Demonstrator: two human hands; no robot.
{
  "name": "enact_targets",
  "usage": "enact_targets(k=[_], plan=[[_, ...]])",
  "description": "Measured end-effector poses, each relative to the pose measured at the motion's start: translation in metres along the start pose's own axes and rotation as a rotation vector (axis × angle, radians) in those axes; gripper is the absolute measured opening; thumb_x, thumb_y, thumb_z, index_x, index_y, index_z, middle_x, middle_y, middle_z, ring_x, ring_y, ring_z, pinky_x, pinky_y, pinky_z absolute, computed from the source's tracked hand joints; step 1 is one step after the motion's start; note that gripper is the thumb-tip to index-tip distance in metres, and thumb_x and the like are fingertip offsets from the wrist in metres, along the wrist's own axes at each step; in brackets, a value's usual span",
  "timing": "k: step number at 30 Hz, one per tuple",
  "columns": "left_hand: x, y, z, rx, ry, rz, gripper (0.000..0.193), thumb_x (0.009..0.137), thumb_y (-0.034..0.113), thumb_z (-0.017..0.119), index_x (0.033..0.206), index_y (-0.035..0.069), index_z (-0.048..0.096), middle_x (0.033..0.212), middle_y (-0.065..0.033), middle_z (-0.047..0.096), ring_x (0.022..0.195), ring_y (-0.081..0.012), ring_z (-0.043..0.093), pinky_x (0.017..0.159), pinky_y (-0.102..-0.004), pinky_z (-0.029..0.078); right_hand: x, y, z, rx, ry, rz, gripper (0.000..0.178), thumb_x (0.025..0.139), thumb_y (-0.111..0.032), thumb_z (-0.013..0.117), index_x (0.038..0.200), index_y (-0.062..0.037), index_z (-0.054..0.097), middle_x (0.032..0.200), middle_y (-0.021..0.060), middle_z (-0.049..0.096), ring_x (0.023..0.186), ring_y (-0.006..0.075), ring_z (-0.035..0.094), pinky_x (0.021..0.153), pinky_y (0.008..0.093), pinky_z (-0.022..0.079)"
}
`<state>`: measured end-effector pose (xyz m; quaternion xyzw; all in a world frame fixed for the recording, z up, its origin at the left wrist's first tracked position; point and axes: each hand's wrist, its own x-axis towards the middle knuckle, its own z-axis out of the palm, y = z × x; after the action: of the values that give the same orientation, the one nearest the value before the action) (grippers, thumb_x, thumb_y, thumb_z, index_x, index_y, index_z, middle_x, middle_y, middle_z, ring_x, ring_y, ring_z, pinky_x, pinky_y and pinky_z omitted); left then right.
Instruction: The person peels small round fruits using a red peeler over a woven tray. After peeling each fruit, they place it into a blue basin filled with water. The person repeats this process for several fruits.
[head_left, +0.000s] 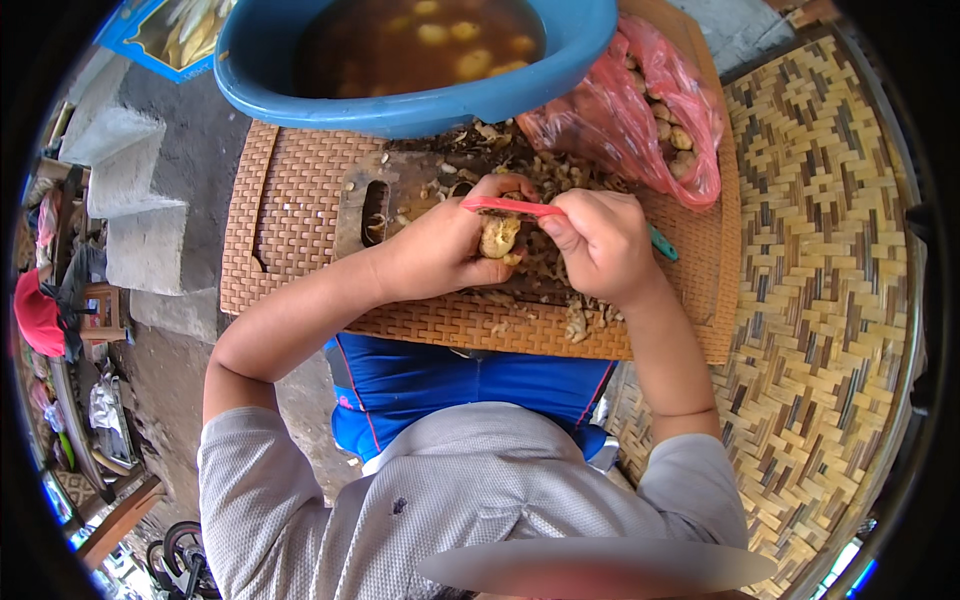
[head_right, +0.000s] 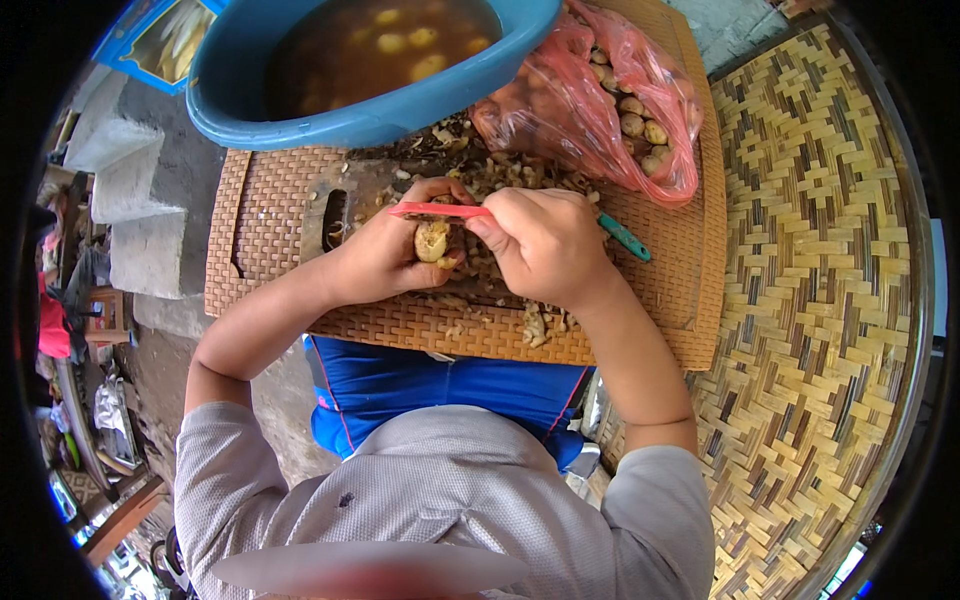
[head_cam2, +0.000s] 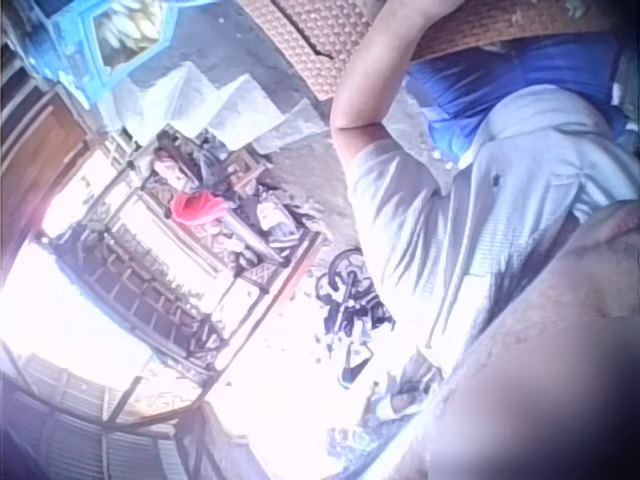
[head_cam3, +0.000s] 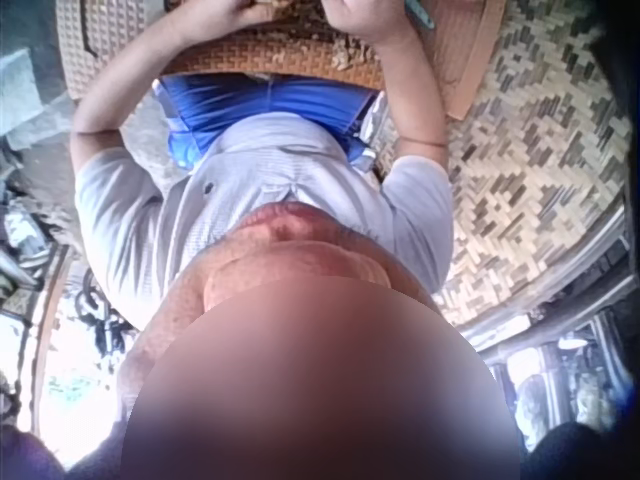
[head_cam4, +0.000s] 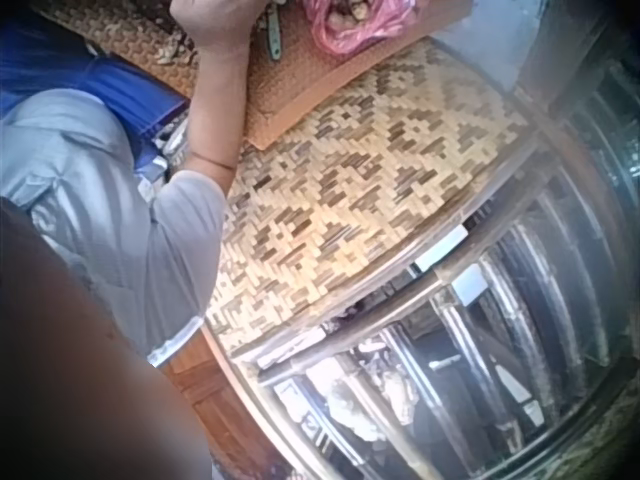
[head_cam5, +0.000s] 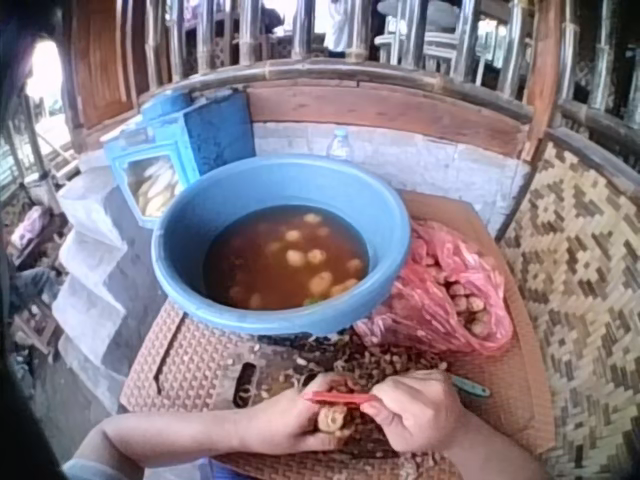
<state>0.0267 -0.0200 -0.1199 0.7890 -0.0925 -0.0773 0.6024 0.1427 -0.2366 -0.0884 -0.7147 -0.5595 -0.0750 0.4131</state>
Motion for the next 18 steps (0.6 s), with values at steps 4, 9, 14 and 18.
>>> enact_targets(k=[4, 9, 14, 18], plan=[[0.0037, 0.0030, 0.0030, 0.116, 0.014, 0.180, 0.062, 0.094, 0.008, 0.083, 0.149, 0.000, 0.054, 0.157, -0.0191, 0.047, 0.132, -0.0270, 0.063, 0.111, -0.0413, 0.052, -0.0007, 0.0021, -0.0007, -0.062, -0.065, -0.063, 0.024, 0.098, -0.016, 0.076, 0.083, -0.0049, 0.061, 0.070, 0.0145, 0.063, 0.061, 0.0386, 0.065, 0.056, 0.0463, 0.052], [0.0017, 0.0041, 0.0030, -0.029, -0.045, 0.158, 0.052, 0.105, 0.012, 0.075, 0.149, -0.002, 0.053, 0.157, -0.0203, 0.047, 0.136, -0.0271, 0.061, 0.112, -0.0404, 0.050, 0.0002, 0.0014, -0.0002, -0.081, -0.042, -0.107, 0.025, 0.097, -0.017, 0.077, 0.082, -0.0056, 0.060, 0.069, 0.0129, 0.063, 0.061, 0.0370, 0.066, 0.055, 0.0453, 0.052], [0.0001, 0.0017, 0.0001, 0.114, 0.002, 0.189, 0.063, 0.108, 0.028, 0.072, 0.153, -0.004, 0.041, 0.130, -0.0256, 0.068, 0.121, -0.0361, 0.070, 0.101, -0.0437, 0.055, 0.0008, 0.0004, -0.0044, -0.121, -0.037, -0.108, 0.025, 0.096, -0.017, 0.078, 0.082, -0.0062, 0.060, 0.070, 0.0116, 0.064, 0.061, 0.0353, 0.067, 0.055, 0.0441, 0.052], [-0.0020, -0.0009, 0.0003, -0.021, 0.016, -0.010, 0.061, 0.107, 0.027, 0.072, 0.152, -0.003, 0.043, 0.126, -0.0255, 0.067, 0.122, -0.0397, 0.069, 0.104, -0.0453, 0.053, 0.0020, 0.0005, -0.0055, -0.112, -0.015, -0.091, 0.025, 0.096, -0.018, 0.078, 0.082, -0.0068, 0.060, 0.070, 0.0116, 0.064, 0.061, 0.0353, 0.067, 0.056, 0.0444, 0.052]])
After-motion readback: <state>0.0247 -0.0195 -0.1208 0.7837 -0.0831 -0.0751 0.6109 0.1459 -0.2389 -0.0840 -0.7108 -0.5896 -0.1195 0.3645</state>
